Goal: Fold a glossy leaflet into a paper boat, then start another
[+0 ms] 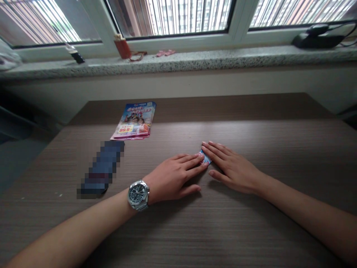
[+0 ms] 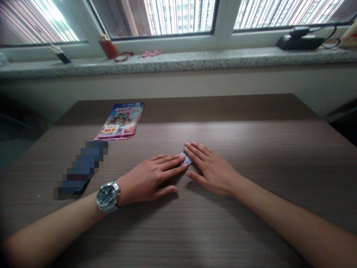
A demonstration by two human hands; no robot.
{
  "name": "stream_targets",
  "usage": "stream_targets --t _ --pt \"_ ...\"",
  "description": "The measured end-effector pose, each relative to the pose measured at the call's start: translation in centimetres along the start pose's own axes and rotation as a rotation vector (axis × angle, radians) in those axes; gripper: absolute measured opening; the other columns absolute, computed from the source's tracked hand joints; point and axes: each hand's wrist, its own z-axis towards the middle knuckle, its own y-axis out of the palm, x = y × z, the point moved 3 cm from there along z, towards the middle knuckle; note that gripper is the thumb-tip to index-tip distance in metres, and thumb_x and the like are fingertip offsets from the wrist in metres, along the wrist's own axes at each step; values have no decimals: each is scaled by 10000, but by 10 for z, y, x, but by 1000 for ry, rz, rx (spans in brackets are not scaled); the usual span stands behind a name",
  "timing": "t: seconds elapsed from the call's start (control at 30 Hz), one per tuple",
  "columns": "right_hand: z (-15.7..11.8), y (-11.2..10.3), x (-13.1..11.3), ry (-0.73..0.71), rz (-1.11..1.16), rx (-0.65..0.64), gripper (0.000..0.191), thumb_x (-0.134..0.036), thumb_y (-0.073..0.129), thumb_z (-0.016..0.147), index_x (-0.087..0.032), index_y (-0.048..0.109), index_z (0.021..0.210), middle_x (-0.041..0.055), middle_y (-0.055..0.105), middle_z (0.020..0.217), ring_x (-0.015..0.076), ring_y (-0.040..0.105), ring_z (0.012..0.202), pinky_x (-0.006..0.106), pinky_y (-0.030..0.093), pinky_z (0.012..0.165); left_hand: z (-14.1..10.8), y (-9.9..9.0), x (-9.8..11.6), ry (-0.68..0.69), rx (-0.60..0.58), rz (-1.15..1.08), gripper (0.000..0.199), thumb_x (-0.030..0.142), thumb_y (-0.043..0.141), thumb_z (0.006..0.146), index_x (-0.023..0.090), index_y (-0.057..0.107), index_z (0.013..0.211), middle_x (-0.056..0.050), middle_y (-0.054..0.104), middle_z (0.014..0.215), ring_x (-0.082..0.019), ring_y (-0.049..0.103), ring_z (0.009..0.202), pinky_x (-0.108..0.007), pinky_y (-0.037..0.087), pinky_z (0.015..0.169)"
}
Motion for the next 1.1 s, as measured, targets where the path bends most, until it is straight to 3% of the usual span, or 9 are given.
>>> stream_targets --t 0.2,0.77,1.1 --pt "1 -1 3 -7 22 16 718 -490 385 1063 -240 65 1656 87 198 1709 260 216 1567 527 313 1233 2 3 -1 0 5 20 608 541 420 1053 205 404 1558 -130 360 1637 -259 369 1513 -424 300 1254" --pt "2 3 4 -16 7 -21 676 -525 403 1051 -278 187 1642 31 239 1695 260 215 1565 527 274 1253 7 -2 2 43 58 45 572 513 419 1057 149 496 1492 -161 522 1512 -283 510 1401 -422 378 1208" --pt "5 3 2 60 20 -45 609 -512 319 1075 -281 230 1632 10 263 1686 230 217 1564 504 255 1266 8 -2 3 36 42 50 551 524 390 1063 174 531 1463 -146 531 1494 -284 522 1377 -448 375 1203"
